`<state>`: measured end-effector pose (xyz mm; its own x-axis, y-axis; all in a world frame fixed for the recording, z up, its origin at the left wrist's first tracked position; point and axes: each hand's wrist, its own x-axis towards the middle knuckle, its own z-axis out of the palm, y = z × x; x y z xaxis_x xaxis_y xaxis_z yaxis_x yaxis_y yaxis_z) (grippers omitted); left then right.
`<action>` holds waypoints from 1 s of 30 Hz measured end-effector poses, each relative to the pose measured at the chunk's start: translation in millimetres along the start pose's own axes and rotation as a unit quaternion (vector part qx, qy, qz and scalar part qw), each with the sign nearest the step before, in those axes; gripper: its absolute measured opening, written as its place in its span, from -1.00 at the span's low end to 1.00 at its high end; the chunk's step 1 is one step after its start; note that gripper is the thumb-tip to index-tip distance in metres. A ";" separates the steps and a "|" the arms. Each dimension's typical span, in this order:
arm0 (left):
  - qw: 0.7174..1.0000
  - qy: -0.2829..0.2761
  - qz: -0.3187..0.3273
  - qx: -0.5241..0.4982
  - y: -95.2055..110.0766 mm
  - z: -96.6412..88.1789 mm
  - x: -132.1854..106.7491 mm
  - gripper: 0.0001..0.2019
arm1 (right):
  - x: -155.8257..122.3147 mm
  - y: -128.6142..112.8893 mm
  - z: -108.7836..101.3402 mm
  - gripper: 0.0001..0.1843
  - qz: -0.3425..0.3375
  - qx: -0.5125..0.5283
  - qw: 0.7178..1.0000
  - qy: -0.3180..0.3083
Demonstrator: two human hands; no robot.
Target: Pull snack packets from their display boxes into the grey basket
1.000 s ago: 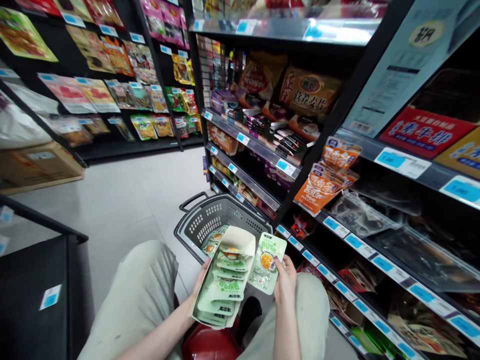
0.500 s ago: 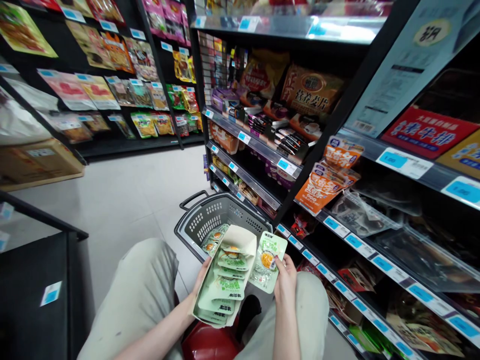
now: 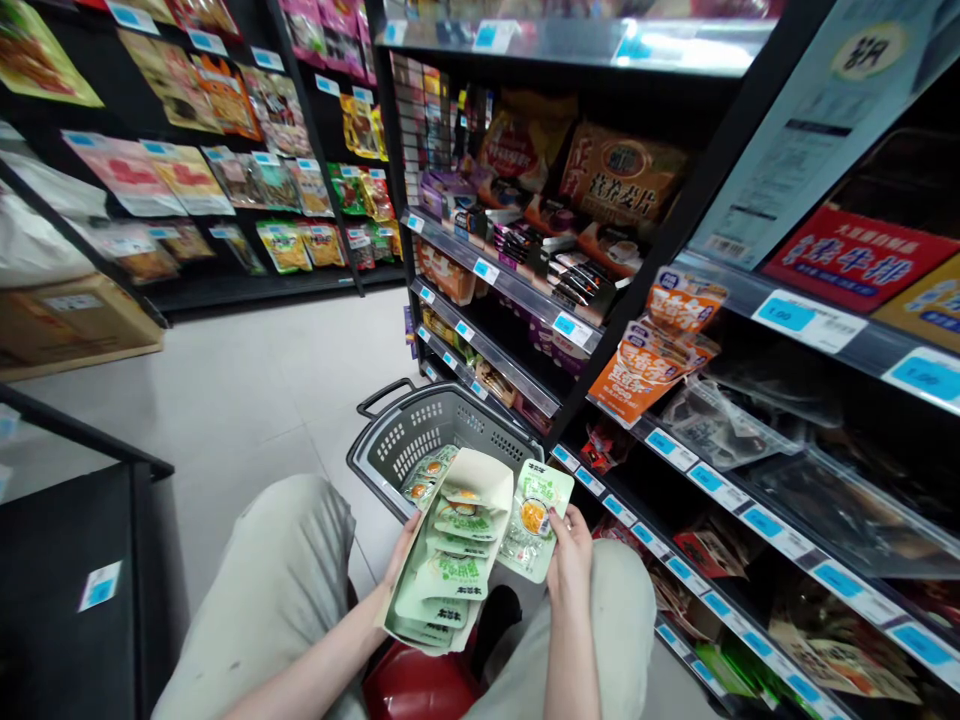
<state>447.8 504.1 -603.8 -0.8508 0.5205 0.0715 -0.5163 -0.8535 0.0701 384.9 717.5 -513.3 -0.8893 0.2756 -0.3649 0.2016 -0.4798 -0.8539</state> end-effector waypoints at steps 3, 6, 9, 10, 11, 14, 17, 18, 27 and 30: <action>1.000 0.024 -0.005 0.005 1.0 1.6 -0.7 -0.36 | 1.9 1.0 -1.7 -0.49 0.001 0.001 1.000 -0.004; 0.999 0.036 -0.006 0.007 1.4 4.4 -1.3 -0.38 | 2.7 2.7 -3.3 -0.51 -0.003 -0.003 1.000 -0.007; 1.000 0.019 -0.009 0.006 1.2 3.8 -1.3 -0.37 | 2.7 4.9 -3.8 -0.51 -0.003 -0.002 1.000 -0.008; 1.000 0.011 -0.010 0.007 1.2 2.7 -1.1 -0.36 | 2.9 5.7 -4.0 -0.52 -0.002 -0.001 1.000 -0.009; 1.000 0.004 -0.009 0.006 1.3 1.2 -0.8 -0.36 | 3.3 6.5 -4.3 -0.52 -0.002 -0.001 1.000 -0.010; 1.000 -0.012 -0.007 0.002 1.4 -2.2 0.0 -0.37 | 5.7 8.1 -8.2 -0.56 -0.009 0.004 1.000 -0.017; 1.000 0.000 -0.007 -0.005 1.0 0.8 0.5 -0.38 | 8.0 7.3 -17.1 -0.58 0.006 0.055 0.992 -0.115; 1.000 0.013 -0.007 -0.008 0.8 3.3 0.4 -0.38 | 8.1 6.4 -20.5 -0.55 0.021 0.085 0.982 -0.169; 0.998 0.053 -0.026 -0.026 1.1 21.4 1.3 -0.38 | 3.7 3.0 -31.9 -0.53 0.103 0.258 0.904 -0.326; 0.997 0.061 -0.029 -0.032 1.1 21.1 1.8 -0.37 | 5.9 4.6 -32.5 -0.55 0.105 0.282 0.885 -0.355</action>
<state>447.7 504.6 -582.6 -0.8225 0.5663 -0.0528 -0.5674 -0.8234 0.0074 393.9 744.0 -531.4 -0.9306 -0.3660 0.0019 0.3347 -0.8533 -0.3999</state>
